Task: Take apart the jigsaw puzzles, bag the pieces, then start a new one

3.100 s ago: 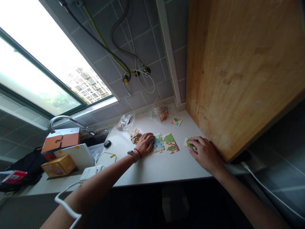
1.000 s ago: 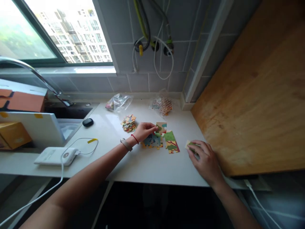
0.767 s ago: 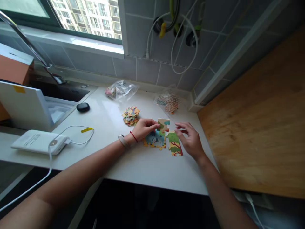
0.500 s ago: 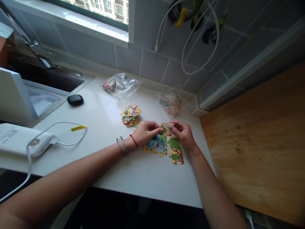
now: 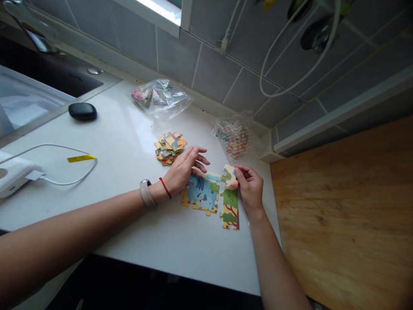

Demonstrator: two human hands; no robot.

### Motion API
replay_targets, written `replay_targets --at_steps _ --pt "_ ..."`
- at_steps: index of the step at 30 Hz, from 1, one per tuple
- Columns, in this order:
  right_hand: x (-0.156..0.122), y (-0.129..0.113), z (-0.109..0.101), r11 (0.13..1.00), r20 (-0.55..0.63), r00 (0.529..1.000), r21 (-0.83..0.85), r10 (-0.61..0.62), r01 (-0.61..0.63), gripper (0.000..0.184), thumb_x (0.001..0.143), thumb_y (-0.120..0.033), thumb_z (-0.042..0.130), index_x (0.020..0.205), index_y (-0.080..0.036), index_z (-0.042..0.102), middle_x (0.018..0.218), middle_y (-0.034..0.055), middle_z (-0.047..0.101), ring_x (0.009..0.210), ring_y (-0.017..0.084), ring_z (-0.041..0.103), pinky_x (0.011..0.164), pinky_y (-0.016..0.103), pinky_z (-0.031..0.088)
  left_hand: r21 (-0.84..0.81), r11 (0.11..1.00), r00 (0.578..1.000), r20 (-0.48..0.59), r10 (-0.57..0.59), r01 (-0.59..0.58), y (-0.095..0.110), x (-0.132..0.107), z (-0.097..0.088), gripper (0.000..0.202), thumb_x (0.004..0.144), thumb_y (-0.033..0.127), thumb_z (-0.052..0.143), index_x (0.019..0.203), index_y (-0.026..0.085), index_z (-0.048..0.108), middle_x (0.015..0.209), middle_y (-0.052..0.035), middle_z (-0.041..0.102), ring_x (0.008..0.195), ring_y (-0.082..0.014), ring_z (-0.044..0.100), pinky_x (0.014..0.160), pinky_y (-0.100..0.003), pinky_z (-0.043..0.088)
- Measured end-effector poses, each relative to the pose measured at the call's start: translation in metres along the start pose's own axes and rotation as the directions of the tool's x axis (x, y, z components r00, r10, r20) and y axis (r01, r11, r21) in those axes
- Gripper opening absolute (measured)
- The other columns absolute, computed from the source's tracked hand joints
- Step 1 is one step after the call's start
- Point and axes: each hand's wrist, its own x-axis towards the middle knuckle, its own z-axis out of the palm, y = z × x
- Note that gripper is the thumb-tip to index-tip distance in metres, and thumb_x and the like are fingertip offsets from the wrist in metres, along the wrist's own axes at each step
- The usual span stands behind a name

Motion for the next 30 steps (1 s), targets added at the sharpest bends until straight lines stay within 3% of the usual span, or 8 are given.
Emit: replay_targets --at_steps 5,18,30 --pt "-0.002 -0.004 0.001 1.0 0.029 1.0 -0.016 -0.012 0.012 0.029 0.084 -0.046 0.079 0.095 -0.019 0.077 0.085 0.0046 0.077 0.077 0.019 0.069 0.071 0.031 0.056 0.086 0.986 0.988 -0.046 0.147 -0.142 0.005 0.0 -0.004 0.049 0.102 0.063 0.047 0.1 0.017 0.063 0.082 -0.0052 0.071 0.066 -0.0127 0.066 0.057 -0.023 0.053" --pt "-0.003 -0.006 0.003 0.999 0.08 0.996 -0.04 -0.025 0.028 0.027 0.084 -0.044 0.078 0.093 -0.019 0.077 0.086 0.0048 0.078 0.078 0.02 0.069 0.073 0.031 0.056 0.156 0.95 0.944 -0.148 0.294 -0.271 0.019 0.0 -0.006 0.071 0.097 0.081 0.033 0.095 0.018 0.067 0.069 -0.0045 0.068 0.057 -0.0147 0.064 0.056 -0.028 0.05" --pt "-0.003 -0.006 0.002 0.998 0.099 0.995 -0.056 -0.03 0.036 0.029 0.085 -0.046 0.077 0.093 -0.019 0.078 0.087 0.005 0.079 0.079 0.021 0.07 0.074 0.032 0.057 0.153 0.948 0.928 -0.209 0.307 -0.279 0.026 0.007 -0.012 0.078 0.096 0.085 0.026 0.09 0.019 0.067 0.067 -0.0047 0.067 0.058 -0.0155 0.065 0.058 -0.028 0.051"
